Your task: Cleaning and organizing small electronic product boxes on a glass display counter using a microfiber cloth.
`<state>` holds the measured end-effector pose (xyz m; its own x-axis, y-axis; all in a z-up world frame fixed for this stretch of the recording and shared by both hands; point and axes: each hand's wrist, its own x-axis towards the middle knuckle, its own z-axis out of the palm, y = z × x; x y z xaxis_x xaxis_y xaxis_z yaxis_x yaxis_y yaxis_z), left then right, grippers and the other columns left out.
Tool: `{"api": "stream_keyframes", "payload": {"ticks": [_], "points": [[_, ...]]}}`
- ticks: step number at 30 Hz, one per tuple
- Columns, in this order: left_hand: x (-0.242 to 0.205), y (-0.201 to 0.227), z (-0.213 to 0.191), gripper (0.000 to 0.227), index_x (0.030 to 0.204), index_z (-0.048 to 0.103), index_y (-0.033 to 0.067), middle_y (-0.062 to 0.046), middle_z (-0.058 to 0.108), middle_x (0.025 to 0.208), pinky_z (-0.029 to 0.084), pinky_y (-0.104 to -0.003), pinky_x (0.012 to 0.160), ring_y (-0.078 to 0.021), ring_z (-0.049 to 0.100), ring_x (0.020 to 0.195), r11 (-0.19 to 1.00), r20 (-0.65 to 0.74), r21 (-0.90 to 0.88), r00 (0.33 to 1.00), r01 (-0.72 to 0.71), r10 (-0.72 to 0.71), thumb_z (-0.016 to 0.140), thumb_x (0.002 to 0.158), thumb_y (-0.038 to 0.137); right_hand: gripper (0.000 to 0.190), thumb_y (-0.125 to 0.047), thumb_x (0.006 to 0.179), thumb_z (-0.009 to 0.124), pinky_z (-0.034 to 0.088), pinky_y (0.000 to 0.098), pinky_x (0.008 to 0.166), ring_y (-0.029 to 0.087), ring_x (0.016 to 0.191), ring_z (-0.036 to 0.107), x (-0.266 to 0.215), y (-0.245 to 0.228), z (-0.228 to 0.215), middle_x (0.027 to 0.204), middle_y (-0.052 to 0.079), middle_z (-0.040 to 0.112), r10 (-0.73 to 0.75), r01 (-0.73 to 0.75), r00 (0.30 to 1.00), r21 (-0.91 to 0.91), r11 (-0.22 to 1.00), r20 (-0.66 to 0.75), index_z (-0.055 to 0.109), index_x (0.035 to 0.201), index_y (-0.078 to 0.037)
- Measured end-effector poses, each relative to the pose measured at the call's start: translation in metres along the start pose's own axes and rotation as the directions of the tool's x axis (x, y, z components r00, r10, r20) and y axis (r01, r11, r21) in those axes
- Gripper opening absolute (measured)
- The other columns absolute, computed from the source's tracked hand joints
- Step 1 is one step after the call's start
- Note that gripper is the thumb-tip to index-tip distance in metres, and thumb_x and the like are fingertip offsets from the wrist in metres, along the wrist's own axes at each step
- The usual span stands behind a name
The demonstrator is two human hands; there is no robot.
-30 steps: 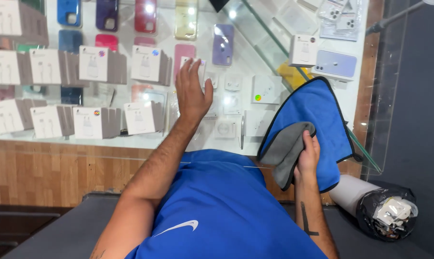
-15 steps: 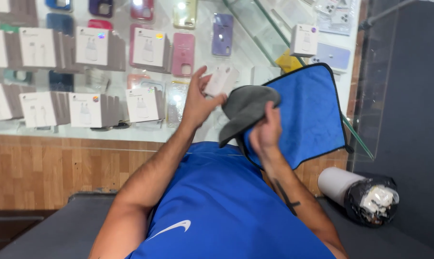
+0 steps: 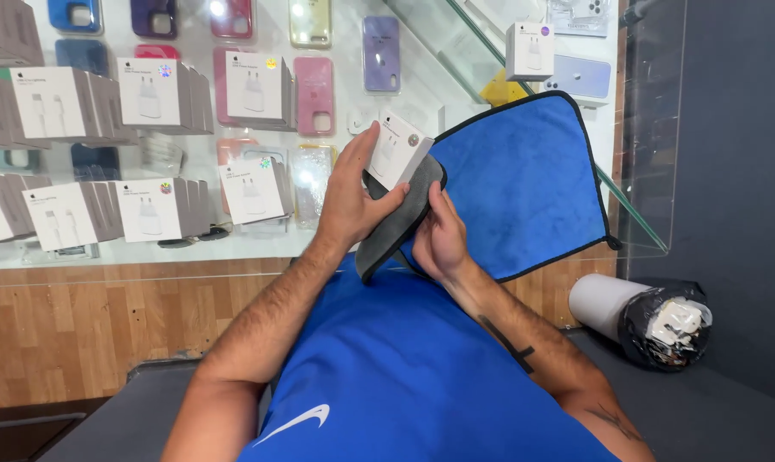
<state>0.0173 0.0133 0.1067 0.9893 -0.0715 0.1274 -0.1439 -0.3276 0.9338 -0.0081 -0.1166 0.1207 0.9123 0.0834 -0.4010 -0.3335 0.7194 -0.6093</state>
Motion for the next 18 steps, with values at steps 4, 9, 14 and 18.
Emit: {"api": "stream_keyframes", "payload": {"ticks": [4,9,14,18], "points": [[-0.009,-0.012,0.007,0.087,0.136,0.039,0.0029,-0.02,0.05,0.122,0.039,-0.044,0.099,-0.0361,0.048,0.115,0.972,-0.049,0.127,0.977,-0.199,0.206,0.084,0.065,0.026,0.037,-0.032,0.096,0.044,0.051,0.0443,0.088,0.03,0.097,0.063,0.009,0.004,-0.018,0.11,0.02,0.062,-0.084,0.083,0.996,-0.033,0.996,-0.034,0.055,0.117,-0.004],[-0.015,0.01,-0.004,0.089,0.133,0.042,0.0051,-0.016,0.049,0.122,0.041,-0.041,0.097,-0.0307,0.051,0.11,0.977,-0.02,0.09,0.98,-0.196,0.198,0.084,0.063,0.041,0.032,-0.027,0.096,0.046,0.056,0.0422,0.082,0.028,0.09,0.065,0.012,-0.001,-0.022,0.106,0.02,0.063,-0.149,0.141,0.988,-0.153,0.978,-0.045,0.053,0.115,-0.003],[-0.013,-0.009,0.001,0.057,0.131,0.046,0.0084,-0.009,0.055,0.106,0.049,-0.027,0.08,-0.0135,0.054,0.087,0.896,-0.044,-0.443,0.998,0.017,-0.04,0.071,0.083,0.028,0.028,-0.024,0.097,0.045,0.057,0.0412,0.077,0.027,0.088,0.066,0.014,-0.002,-0.017,0.101,0.019,0.064,-0.175,0.162,0.984,-0.21,0.964,-0.046,0.053,0.112,-0.002],[-0.017,-0.014,0.011,0.056,0.129,0.046,0.0056,-0.013,0.055,0.115,0.047,-0.035,0.086,-0.017,0.055,0.1,0.756,0.092,-0.614,0.972,0.226,-0.216,0.069,0.084,0.03,0.019,-0.022,0.093,0.055,0.058,0.0315,0.06,0.018,0.068,0.067,0.007,0.001,0.004,0.079,0.014,0.067,-0.227,0.201,0.973,-0.347,0.916,-0.038,0.057,0.096,-0.003]]}}
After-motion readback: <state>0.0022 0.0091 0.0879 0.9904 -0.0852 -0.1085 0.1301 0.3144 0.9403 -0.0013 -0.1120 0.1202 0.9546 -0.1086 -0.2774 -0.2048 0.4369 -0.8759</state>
